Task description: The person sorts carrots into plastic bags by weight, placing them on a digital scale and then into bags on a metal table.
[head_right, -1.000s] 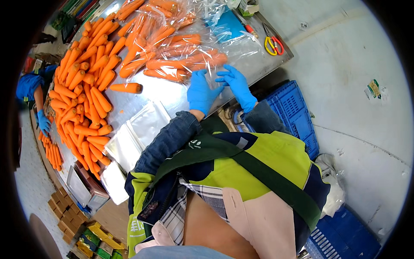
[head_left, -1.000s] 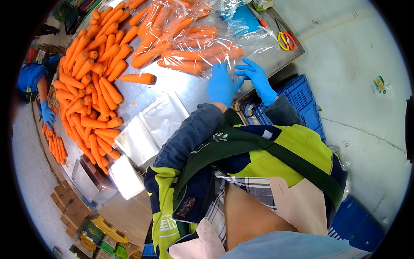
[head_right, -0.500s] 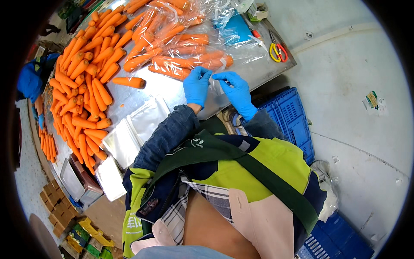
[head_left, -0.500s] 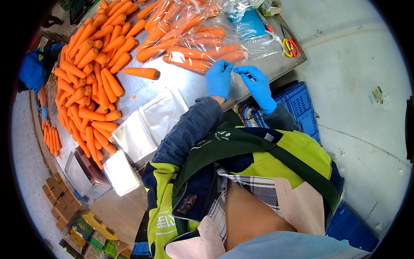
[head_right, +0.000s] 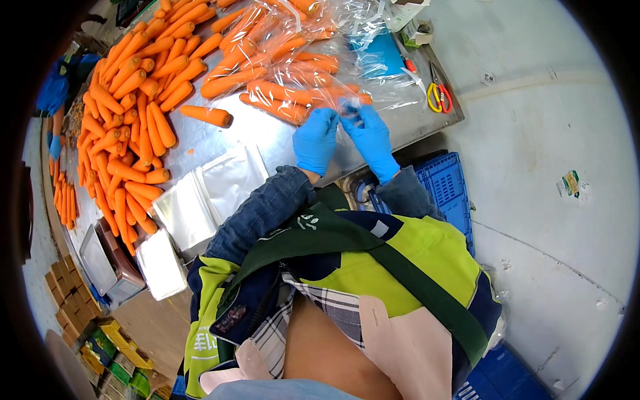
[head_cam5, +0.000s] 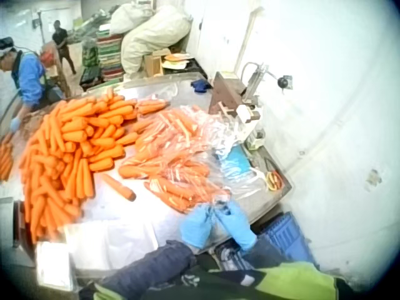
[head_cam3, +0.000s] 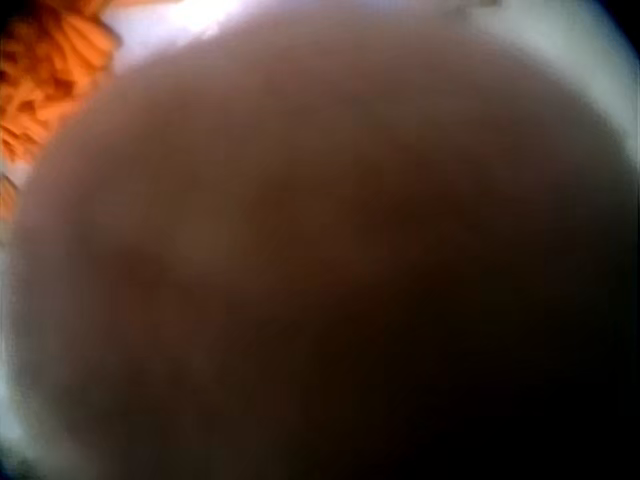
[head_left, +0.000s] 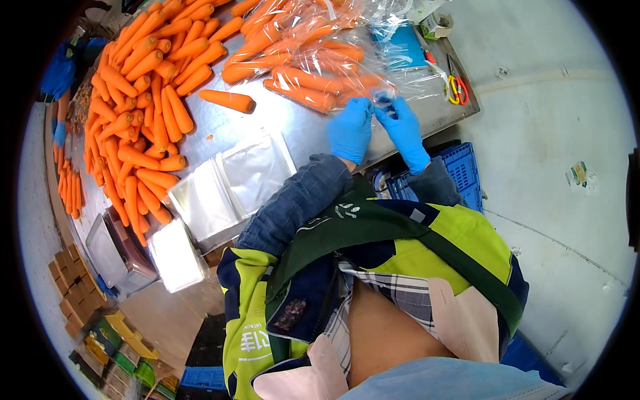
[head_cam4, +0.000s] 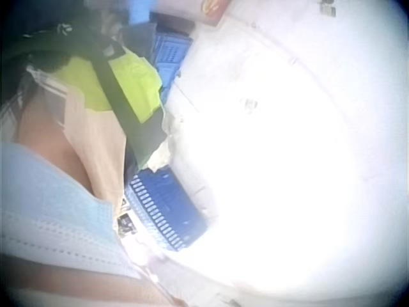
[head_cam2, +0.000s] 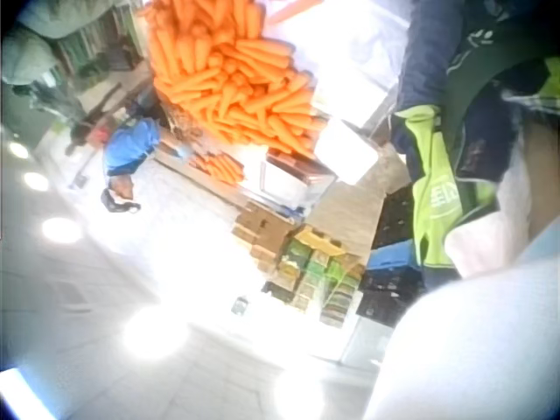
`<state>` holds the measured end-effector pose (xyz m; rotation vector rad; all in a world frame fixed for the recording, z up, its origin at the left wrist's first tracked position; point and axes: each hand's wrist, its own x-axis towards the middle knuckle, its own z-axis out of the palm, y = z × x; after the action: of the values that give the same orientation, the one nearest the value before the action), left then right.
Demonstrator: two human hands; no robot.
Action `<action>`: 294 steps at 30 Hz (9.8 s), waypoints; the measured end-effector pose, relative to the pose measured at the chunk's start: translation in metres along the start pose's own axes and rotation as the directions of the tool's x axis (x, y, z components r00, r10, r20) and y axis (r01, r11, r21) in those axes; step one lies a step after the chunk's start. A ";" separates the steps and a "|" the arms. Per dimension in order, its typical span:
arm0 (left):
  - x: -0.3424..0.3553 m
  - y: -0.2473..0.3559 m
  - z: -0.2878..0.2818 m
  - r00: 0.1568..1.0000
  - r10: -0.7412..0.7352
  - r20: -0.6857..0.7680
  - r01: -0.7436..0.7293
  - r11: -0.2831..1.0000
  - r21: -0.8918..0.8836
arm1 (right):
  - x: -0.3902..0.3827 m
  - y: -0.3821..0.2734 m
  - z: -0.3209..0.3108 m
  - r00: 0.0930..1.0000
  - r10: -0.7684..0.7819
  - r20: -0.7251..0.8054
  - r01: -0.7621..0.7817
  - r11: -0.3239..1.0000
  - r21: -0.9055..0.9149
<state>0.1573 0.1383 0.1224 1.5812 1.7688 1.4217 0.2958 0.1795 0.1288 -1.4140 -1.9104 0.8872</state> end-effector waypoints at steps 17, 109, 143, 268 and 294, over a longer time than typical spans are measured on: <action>-0.011 -0.002 -0.022 0.991 -0.106 0.086 0.127 0.945 -0.301 | 0.006 0.017 0.041 0.941 0.170 0.294 -0.284 0.868 0.408; 0.005 -0.167 -0.042 0.875 -0.470 0.111 0.483 0.851 -0.204 | 0.055 0.092 0.159 0.974 -0.050 0.220 0.048 0.999 0.017; 0.023 -0.154 0.010 0.948 -0.162 0.275 0.290 0.798 -0.528 | 0.166 0.074 0.009 0.930 -0.311 0.196 0.278 0.944 0.178; -0.305 -0.043 -0.484 0.299 -0.612 -0.732 0.046 0.775 -0.630 | -0.144 -0.488 0.507 -0.338 -0.389 0.857 -0.466 0.860 0.206; -0.213 -0.110 -0.332 0.515 -0.741 -0.431 0.816 0.577 -0.016 | 0.019 -0.102 0.111 0.389 -0.091 0.917 -0.524 0.797 0.302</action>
<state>-0.1016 -0.1772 0.0986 0.3338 2.4502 1.1279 0.1466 0.1580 0.1451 -0.8135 -1.7863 2.5671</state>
